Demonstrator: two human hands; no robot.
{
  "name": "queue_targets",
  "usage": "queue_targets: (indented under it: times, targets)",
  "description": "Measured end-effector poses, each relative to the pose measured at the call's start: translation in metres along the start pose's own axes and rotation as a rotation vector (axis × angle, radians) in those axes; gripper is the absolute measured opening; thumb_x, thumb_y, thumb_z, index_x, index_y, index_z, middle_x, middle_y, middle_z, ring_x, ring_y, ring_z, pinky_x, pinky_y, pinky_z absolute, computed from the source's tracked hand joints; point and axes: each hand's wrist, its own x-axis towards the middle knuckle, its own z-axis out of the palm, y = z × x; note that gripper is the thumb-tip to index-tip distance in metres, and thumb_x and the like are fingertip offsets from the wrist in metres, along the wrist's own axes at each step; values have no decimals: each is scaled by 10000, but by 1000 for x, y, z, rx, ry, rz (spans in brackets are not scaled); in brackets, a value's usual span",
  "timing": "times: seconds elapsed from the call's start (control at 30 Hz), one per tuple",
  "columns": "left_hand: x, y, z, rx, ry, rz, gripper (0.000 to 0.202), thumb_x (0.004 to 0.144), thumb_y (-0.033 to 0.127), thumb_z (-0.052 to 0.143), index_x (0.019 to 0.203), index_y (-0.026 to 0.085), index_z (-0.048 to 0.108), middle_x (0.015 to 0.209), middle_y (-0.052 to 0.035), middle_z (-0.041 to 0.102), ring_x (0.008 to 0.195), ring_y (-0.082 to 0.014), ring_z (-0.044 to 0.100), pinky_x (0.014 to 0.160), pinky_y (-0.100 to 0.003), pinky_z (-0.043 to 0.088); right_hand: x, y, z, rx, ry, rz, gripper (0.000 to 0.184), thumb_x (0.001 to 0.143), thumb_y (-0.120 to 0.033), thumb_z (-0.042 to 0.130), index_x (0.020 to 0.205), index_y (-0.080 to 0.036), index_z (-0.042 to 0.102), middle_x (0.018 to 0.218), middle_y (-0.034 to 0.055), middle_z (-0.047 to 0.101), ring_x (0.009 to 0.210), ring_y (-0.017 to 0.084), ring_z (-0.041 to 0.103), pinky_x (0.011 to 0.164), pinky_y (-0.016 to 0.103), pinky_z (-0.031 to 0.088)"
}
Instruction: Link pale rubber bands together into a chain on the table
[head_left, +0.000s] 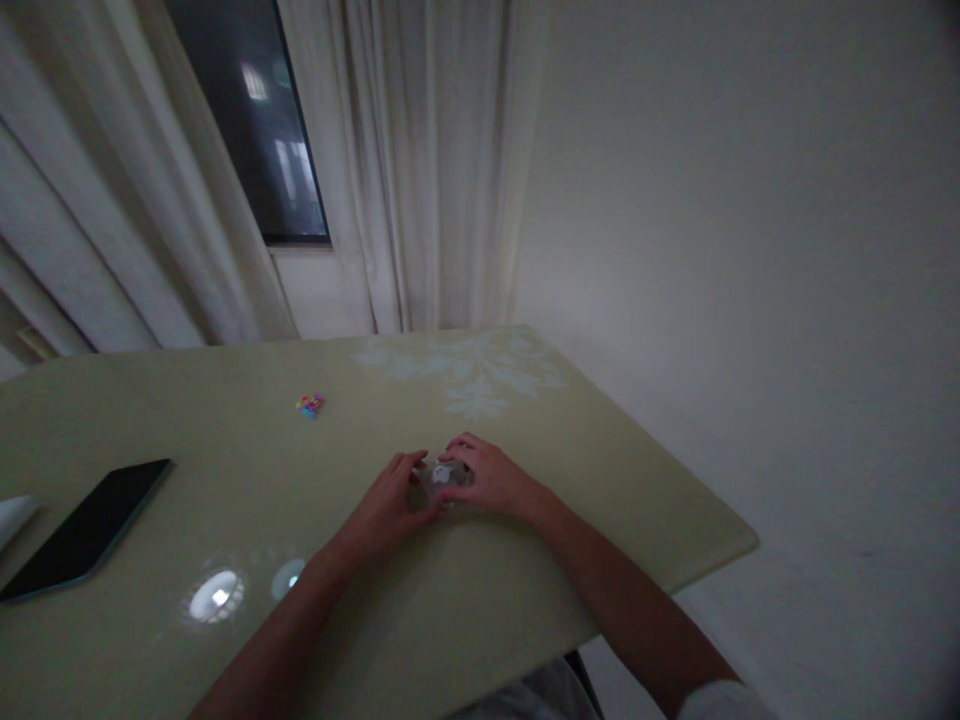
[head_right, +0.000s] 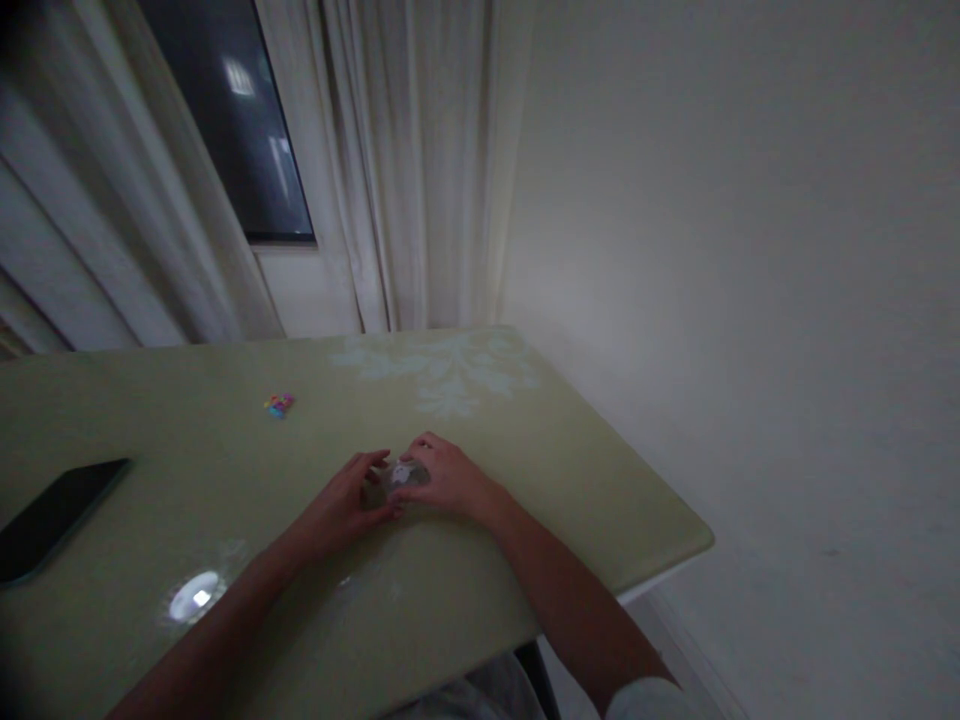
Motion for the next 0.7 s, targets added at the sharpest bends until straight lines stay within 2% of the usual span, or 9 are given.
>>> queue_targets:
  times: [0.13,0.27,0.43,0.6,0.7]
  targets:
    - [-2,4,-4,8,-36,36,604,812,354,754,1364,196,566,1286,-147,660,1073,-283,683,938,-432,570,-1,1,-7,-42,7,43,497,780,-488,877,1116,-162,709,1129,93,619,992,227,636,899,349,519]
    - [-1,7,-6,26,-65,56,516,837,363,750,1308,207,609,1266,-129,674,1078,-275,691,961,-422,567,0,6,-8,-15,5,1,443,785,-459,881,1071,-172,700,1115,81,639,1021,223,626,904,329,494]
    - [2,9,-3,121,-42,110,451,828,334,745,1256,209,681,1331,-135,683,1223,-295,657,1091,-435,509,3,9,-6,-58,-47,26,393,809,-476,859,1040,-185,728,1042,70,702,1017,241,648,890,333,476]
    - [2,5,0,223,-59,89,536,883,356,696,1394,207,637,1511,-147,601,1363,-325,588,1167,-488,453,-1,7,-9,-100,-65,3,555,740,-553,882,1141,-206,720,1136,90,716,1057,265,663,919,359,491]
    - [1,0,-1,217,-65,79,572,917,346,656,1468,214,573,1587,-126,526,1407,-307,555,1192,-487,430,0,20,-13,-141,-31,-13,549,763,-519,872,1182,-207,705,1195,104,715,1102,277,658,970,387,487]
